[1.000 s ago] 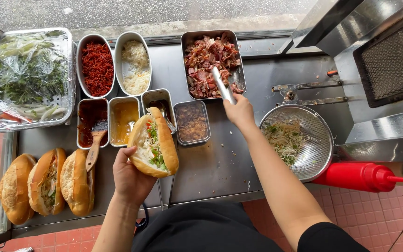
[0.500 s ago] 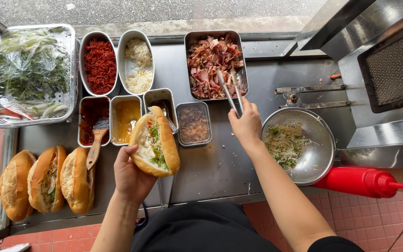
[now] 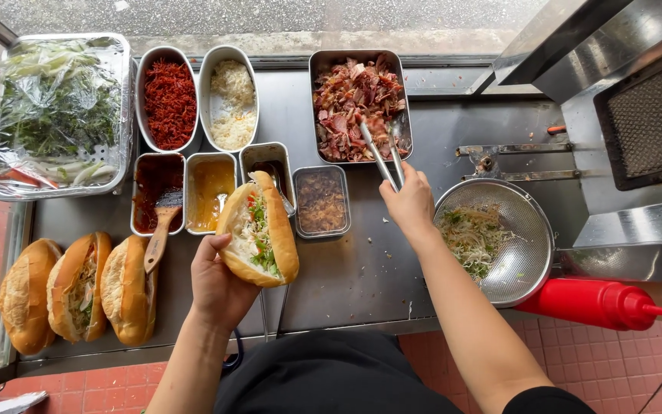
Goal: Preparing and toasting a Banh Mi sandwich at a stall.
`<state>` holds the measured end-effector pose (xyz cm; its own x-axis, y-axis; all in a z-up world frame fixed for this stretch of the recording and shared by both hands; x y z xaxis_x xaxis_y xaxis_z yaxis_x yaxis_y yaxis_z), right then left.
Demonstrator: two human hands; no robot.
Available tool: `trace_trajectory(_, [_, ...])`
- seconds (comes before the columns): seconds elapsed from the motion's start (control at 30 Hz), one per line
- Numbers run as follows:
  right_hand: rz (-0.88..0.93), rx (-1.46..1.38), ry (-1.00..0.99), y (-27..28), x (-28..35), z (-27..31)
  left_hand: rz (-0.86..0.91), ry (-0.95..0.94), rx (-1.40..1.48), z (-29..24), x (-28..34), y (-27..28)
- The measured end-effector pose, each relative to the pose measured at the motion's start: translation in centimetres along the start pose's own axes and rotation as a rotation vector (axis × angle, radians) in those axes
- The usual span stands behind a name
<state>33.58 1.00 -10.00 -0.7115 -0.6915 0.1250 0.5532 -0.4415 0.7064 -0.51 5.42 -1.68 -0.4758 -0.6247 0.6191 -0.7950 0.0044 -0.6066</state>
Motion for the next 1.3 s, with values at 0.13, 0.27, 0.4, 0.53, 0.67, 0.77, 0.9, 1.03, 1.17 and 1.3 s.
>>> trace_trajectory(0.13, [0.007,0.083,0.011,-0.3,-1.4,-0.8,0.006,-0.012,-0.024,-0.2,0.0,-0.5])
trace_trajectory(0.27, [0.005,0.020,0.042,0.2,-1.4,0.0,0.012,0.010,-0.036,-0.2,0.1,-1.0])
trace_trajectory(0.4, [-0.062,-0.035,0.141,1.0,-1.4,-0.4,0.019,0.030,-0.051,0.0,0.0,-1.1])
trace_trajectory(0.53, [-0.057,0.009,0.117,1.8,-0.9,-0.2,0.053,0.030,-0.046,0.2,-0.1,-1.3])
trace_trajectory(0.67, [-0.075,0.010,0.082,2.4,-1.0,-0.7,0.047,0.049,-0.063,0.4,-0.1,-1.4])
trace_trajectory(0.77, [-0.053,0.031,0.095,2.2,-1.2,-0.4,0.044,0.048,-0.063,0.3,0.0,-1.4])
trace_trajectory(0.9, [0.018,0.133,0.077,1.6,-1.4,-0.4,0.045,0.046,-0.070,0.1,0.3,-1.4])
trace_trajectory(1.03, [0.016,0.140,0.030,1.3,-1.0,-0.7,0.063,0.014,-0.056,-0.2,0.4,-1.2])
trace_trajectory(1.17, [0.005,0.092,-0.013,0.5,-1.6,-1.1,0.044,0.023,-0.048,-0.3,0.5,-1.0])
trace_trajectory(1.3, [0.010,0.100,0.027,-0.2,-3.2,-2.6,0.037,0.037,-0.057,0.1,0.4,-1.0])
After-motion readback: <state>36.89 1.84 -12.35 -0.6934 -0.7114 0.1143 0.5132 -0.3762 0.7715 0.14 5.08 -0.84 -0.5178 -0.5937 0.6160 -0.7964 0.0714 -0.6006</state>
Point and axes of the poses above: each hand's wrist, its own x-axis away from the middle knuckle, its own y-axis out of the back of the hand, z = x × y, the point moved 4 cm from there along -x, towards the middle knuckle, and after that the axes turned 12 degrees about -x, right-handed, at the moved point
